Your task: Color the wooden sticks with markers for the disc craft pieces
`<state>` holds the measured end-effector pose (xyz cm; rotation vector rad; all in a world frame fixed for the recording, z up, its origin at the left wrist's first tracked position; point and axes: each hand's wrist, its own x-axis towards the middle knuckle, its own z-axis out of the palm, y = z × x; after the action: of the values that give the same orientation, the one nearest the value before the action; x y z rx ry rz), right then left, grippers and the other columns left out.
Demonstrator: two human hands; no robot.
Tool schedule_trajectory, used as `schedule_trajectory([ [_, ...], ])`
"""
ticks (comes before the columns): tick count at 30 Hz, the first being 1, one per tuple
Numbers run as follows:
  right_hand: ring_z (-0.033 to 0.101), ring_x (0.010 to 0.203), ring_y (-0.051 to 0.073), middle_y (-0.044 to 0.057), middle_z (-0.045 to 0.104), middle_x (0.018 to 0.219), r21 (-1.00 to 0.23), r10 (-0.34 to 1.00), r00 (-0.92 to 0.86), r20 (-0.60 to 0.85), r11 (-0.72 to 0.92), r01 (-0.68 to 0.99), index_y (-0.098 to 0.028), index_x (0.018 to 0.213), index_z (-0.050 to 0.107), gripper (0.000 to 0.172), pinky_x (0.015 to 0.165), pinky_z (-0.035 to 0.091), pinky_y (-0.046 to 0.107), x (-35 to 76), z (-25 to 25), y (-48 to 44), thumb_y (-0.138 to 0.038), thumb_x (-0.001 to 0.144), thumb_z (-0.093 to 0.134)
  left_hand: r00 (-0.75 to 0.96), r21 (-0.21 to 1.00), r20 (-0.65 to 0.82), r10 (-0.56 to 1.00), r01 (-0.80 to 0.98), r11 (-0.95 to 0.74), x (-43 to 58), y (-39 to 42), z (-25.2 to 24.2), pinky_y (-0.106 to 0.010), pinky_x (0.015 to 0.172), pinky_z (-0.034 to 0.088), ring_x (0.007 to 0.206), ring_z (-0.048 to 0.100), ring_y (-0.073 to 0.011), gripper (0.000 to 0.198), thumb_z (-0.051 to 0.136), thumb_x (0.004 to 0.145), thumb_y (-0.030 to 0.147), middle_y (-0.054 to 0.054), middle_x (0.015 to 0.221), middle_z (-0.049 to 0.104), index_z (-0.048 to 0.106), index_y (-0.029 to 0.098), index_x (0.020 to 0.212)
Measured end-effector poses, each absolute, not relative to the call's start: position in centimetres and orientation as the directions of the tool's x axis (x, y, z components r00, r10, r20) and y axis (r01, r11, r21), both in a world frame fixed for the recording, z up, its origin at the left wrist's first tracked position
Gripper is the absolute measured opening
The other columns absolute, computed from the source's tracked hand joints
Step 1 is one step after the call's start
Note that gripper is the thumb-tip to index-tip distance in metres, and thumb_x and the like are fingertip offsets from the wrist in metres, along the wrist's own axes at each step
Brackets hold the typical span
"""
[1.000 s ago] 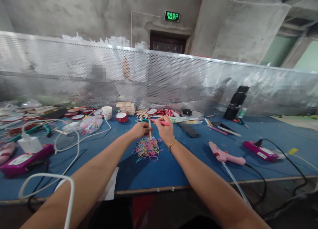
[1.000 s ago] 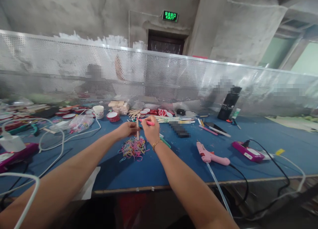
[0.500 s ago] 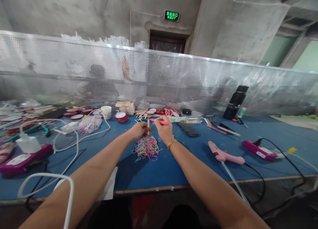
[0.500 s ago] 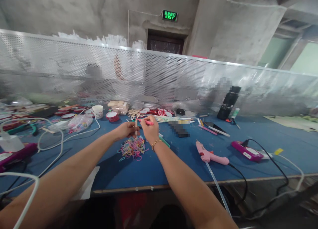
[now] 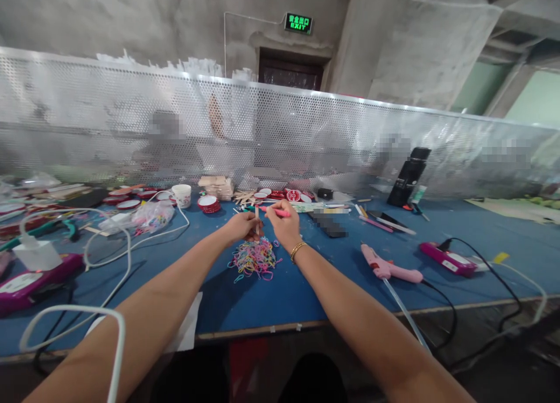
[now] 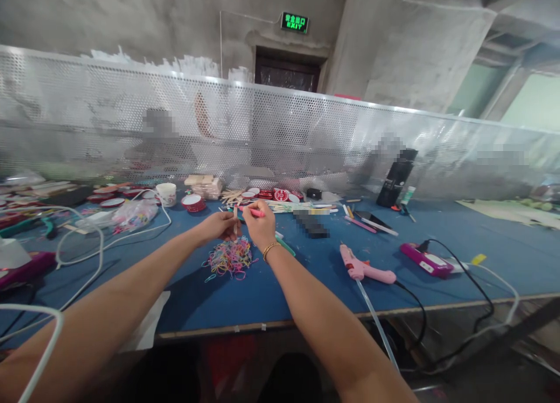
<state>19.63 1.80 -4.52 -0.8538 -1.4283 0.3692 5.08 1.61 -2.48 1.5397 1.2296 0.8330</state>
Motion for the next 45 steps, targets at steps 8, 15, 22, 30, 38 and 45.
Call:
schedule_trajectory([
  [8, 0.058, 0.066, 0.014, -0.002, 0.062, 0.068, -0.711, 0.702, 0.129, 0.700, 0.670, 0.211, -0.021, 0.075, 0.055, 0.013, 0.069, 0.045, 0.026, 19.55, -4.54, 1.84, -0.033, 0.080, 0.055, 0.252, 0.944, -0.052, 0.966, 0.329, -0.035, 5.00, 1.67, -2.32, -0.021, 0.047, 0.043, 0.048, 0.061, -0.0126, 0.012, 0.052, 0.082, 0.026, -0.003, 0.065, 0.068, 0.054, 0.017, 0.076],
  [15, 0.059, 0.065, 0.015, -0.001, 0.062, 0.068, -0.709, 0.700, 0.122, 0.704, 0.681, 0.183, -0.021, 0.075, 0.055, 0.011, 0.067, 0.047, 0.027, 19.51, -4.67, 2.02, -0.031, 0.079, 0.056, 0.251, 0.941, -0.028, 0.968, 0.333, -0.059, 5.09, 1.65, -2.33, -0.021, 0.045, 0.042, 0.047, 0.061, -0.0126, 0.010, 0.050, 0.082, 0.023, -0.004, 0.064, 0.067, 0.054, 0.016, 0.076],
  [22, 0.060, 0.066, 0.015, -0.001, 0.064, 0.069, -0.705, 0.698, 0.118, 0.707, 0.680, 0.203, -0.021, 0.077, 0.056, 0.013, 0.069, 0.048, 0.028, 19.55, -4.65, 1.96, -0.033, 0.080, 0.054, 0.255, 0.941, -0.008, 0.967, 0.329, -0.079, 5.16, 1.33, -2.21, -0.019, 0.044, 0.041, 0.046, 0.060, -0.0111, 0.013, 0.050, 0.084, 0.024, -0.003, 0.062, 0.066, 0.053, 0.016, 0.075],
  [30, 0.060, 0.066, 0.014, -0.001, 0.063, 0.070, -0.712, 0.706, 0.110, 0.700, 0.676, 0.192, -0.021, 0.077, 0.055, 0.012, 0.069, 0.047, 0.027, 19.53, -4.60, 1.99, -0.033, 0.080, 0.054, 0.247, 0.941, -0.013, 0.969, 0.331, -0.072, 5.12, 1.35, -2.23, -0.019, 0.044, 0.040, 0.045, 0.059, -0.0106, 0.014, 0.054, 0.084, 0.027, -0.002, 0.060, 0.066, 0.053, 0.016, 0.075],
  [38, 0.060, 0.064, 0.014, -0.001, 0.063, 0.069, -0.715, 0.713, 0.089, 0.696, 0.676, 0.176, -0.021, 0.078, 0.057, 0.011, 0.066, 0.048, 0.026, 19.55, -4.36, 1.81, -0.031, 0.080, 0.052, 0.254, 0.936, 0.010, 0.967, 0.339, -0.099, 5.08, 1.43, -2.34, -0.019, 0.044, 0.039, 0.046, 0.059, -0.0105, 0.016, 0.056, 0.083, 0.030, -0.002, 0.060, 0.065, 0.053, 0.016, 0.075],
  [45, 0.061, 0.066, 0.015, -0.001, 0.064, 0.070, -0.715, 0.709, 0.107, 0.697, 0.675, 0.182, -0.021, 0.078, 0.058, 0.010, 0.067, 0.048, 0.026, 19.51, -4.42, 1.87, -0.030, 0.079, 0.054, 0.270, 0.926, 0.006, 0.963, 0.361, -0.107, 5.11, 1.43, -2.38, -0.020, 0.043, 0.038, 0.046, 0.059, -0.0115, 0.016, 0.049, 0.087, 0.026, -0.002, 0.061, 0.065, 0.053, 0.016, 0.076],
])
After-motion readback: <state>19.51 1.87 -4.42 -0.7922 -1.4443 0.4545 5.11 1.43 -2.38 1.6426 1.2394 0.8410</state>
